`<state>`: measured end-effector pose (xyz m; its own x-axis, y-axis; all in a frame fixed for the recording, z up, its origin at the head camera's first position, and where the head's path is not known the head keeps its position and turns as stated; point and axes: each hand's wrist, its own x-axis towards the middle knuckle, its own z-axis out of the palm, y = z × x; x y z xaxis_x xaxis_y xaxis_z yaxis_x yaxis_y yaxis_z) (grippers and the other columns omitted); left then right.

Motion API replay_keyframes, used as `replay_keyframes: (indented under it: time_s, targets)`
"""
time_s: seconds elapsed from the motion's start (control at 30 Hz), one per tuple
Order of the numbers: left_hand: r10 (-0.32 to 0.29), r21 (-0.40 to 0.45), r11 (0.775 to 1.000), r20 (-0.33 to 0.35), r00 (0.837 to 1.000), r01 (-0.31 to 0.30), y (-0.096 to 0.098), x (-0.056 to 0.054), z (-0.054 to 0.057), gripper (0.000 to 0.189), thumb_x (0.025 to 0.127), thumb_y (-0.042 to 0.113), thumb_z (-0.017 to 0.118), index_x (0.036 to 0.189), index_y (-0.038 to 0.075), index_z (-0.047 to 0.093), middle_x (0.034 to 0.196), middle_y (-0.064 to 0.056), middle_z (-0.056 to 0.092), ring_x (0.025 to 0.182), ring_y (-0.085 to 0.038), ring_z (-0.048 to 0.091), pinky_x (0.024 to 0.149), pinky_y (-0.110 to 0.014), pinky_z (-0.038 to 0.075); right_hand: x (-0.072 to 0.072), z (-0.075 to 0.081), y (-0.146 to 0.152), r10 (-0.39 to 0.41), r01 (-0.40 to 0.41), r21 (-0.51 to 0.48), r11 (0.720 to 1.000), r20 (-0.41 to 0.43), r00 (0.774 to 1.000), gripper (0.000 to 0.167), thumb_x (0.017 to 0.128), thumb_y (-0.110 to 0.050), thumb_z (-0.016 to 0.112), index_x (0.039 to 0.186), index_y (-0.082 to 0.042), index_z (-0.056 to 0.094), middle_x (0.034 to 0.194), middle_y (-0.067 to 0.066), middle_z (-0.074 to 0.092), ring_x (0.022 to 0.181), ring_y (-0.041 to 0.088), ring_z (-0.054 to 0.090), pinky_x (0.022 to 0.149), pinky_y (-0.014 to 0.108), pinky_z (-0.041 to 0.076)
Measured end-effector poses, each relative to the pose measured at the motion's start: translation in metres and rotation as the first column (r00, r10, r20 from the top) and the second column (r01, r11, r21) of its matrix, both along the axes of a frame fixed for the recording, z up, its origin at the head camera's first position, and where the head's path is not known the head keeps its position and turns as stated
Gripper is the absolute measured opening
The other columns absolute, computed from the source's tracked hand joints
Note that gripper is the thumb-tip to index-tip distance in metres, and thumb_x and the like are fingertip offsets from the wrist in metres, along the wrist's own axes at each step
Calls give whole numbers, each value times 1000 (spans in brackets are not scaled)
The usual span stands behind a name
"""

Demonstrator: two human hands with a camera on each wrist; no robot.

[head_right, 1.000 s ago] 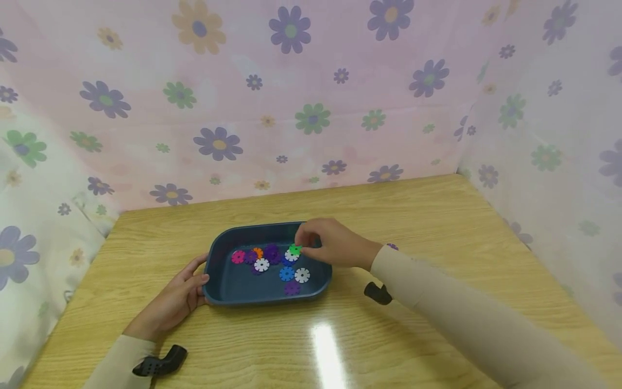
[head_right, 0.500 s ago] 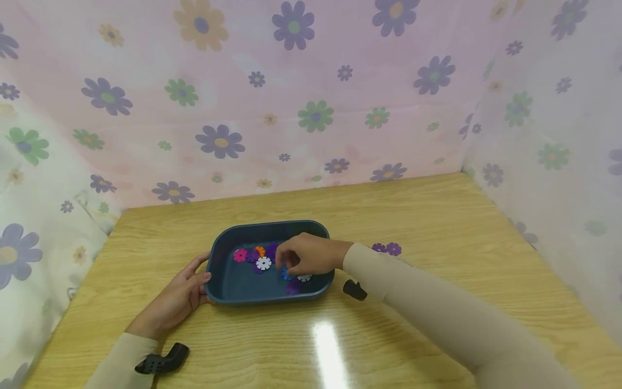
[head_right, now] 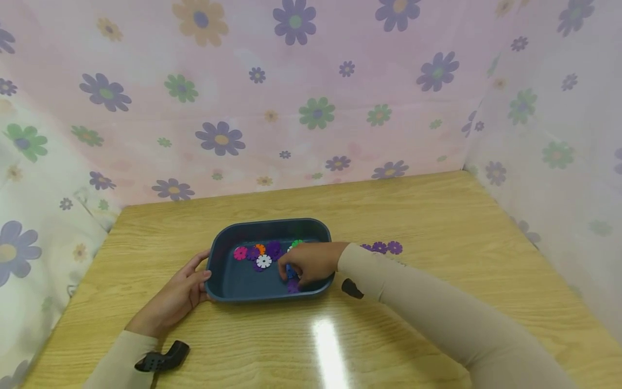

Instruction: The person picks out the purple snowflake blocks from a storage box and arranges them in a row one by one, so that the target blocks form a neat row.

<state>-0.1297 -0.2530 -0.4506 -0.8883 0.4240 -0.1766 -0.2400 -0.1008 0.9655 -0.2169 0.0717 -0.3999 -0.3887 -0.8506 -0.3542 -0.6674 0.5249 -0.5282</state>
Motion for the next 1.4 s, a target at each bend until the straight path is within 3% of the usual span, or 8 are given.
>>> replay_keyframes:
  time_s: [0.27, 0.63, 1.0, 1.4]
  targets:
    - [2, 1, 1000, -4, 1000, -2, -1, 0, 1, 68, 107, 14, 44, 159, 6, 1, 113, -2, 71, 93, -13, 71, 81, -29, 58, 0, -6, -3, 34, -32, 28, 999, -67, 997, 24, 91, -16, 75, 110, -26, 62, 80, -8, 57, 72, 3, 49, 66, 21, 44]
    - [4, -8, 1000, -3, 1000, -4, -1, 0, 0, 68, 107, 15, 44, 159, 6, 1, 113, -2, 70, 92, -12, 71, 81, -29, 58, 1, -10, -5, -31, 32, 7, 999, -98, 995, 23, 93, -18, 73, 111, -25, 61, 75, -10, 54, 68, 3, 48, 66, 22, 45]
    - [6, -15, 1000, -6, 1000, -6, -1, -1, 0, 68, 107, 16, 45, 159, 8, 2, 115, -3, 69, 93, -13, 71, 81, -30, 58, 2, -8, -6, -38, 40, 22, 999, -96, 995, 26, 94, -17, 71, 116, -26, 59, 76, -9, 54, 68, 3, 49, 67, 22, 45]
    - [-17, 6, 1000, -17, 1000, 17, -3, -1, -2, 69, 108, 16, 44, 159, 7, -1, 115, -2, 69, 92, -12, 71, 81, -30, 58, 6, -6, -6, -79, 79, -7, 997, -168, 983, 25, 89, -20, 78, 102, -23, 57, 97, -4, 55, 82, 9, 48, 73, 24, 45]
